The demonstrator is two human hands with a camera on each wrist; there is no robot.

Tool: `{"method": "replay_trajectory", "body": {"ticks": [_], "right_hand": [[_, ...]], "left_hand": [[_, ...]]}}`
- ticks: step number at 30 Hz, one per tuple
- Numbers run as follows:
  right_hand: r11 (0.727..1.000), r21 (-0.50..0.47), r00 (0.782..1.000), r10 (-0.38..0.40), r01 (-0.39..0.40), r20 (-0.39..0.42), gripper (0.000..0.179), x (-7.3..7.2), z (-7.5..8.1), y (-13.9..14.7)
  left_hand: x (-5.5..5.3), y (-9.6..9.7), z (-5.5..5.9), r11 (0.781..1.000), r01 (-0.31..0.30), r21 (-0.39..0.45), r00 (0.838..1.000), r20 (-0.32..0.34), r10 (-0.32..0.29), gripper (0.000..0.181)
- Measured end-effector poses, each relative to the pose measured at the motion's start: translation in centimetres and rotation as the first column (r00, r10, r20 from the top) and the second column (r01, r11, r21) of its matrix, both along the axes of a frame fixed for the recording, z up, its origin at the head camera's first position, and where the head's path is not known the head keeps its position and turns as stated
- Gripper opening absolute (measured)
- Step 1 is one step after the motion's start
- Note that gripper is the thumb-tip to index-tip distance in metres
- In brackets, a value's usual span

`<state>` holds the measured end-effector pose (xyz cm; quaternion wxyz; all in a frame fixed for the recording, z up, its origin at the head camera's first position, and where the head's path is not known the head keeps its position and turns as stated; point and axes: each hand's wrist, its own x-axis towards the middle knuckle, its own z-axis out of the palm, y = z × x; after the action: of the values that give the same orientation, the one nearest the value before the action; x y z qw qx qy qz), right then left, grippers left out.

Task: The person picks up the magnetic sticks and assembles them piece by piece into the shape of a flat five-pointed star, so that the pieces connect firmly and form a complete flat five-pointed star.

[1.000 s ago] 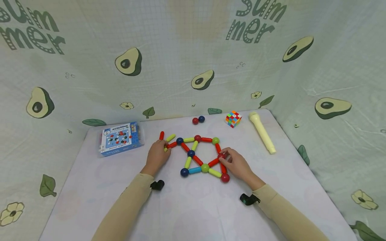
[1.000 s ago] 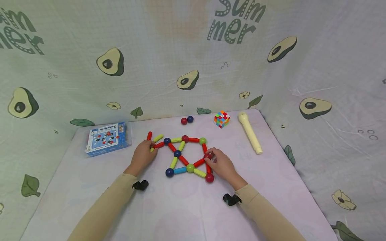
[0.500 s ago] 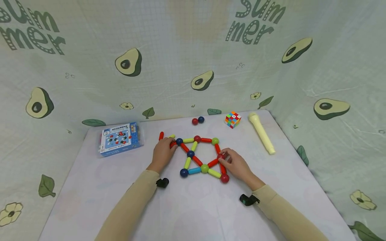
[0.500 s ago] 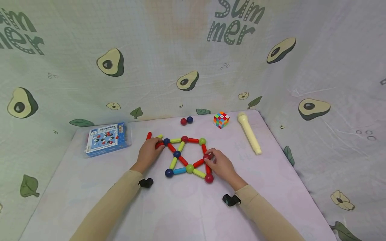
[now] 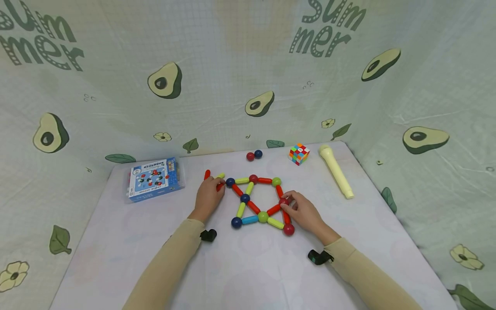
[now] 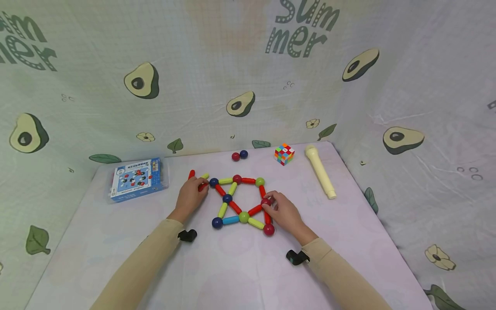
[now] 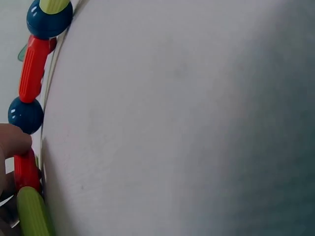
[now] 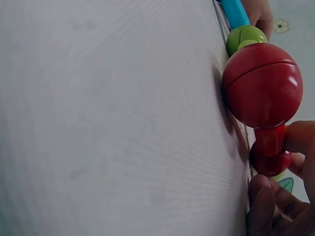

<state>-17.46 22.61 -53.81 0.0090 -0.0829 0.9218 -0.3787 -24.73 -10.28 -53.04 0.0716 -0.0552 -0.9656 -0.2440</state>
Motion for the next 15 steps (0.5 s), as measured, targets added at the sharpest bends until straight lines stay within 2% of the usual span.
{"method": "replay_trajectory", "body": {"ticks": [5,10,15], "right_hand": [[1.0,0.003,1.0,-0.001,0.001,-0.002,0.029,0.1,0.03,-0.1],[1.0,-0.007,1.0,-0.001,0.001,0.019,0.029,0.11,0.2,0.09],[1.0,0.02,1.0,-0.011,0.01,0.024,0.029,-0.1,0.47,0.7]], "left_hand": [[0.18,-0.13,0.15,1.0,-0.005,-0.014,1.0,0.003,0.005,0.019],[0.36,0.03,0.22,0.999,-0.014,-0.029,0.999,0.041,0.015,0.03],[0.52,0.32,0.39,0.999,0.034,-0.038,0.998,0.053,-0.032,0.042]]}}
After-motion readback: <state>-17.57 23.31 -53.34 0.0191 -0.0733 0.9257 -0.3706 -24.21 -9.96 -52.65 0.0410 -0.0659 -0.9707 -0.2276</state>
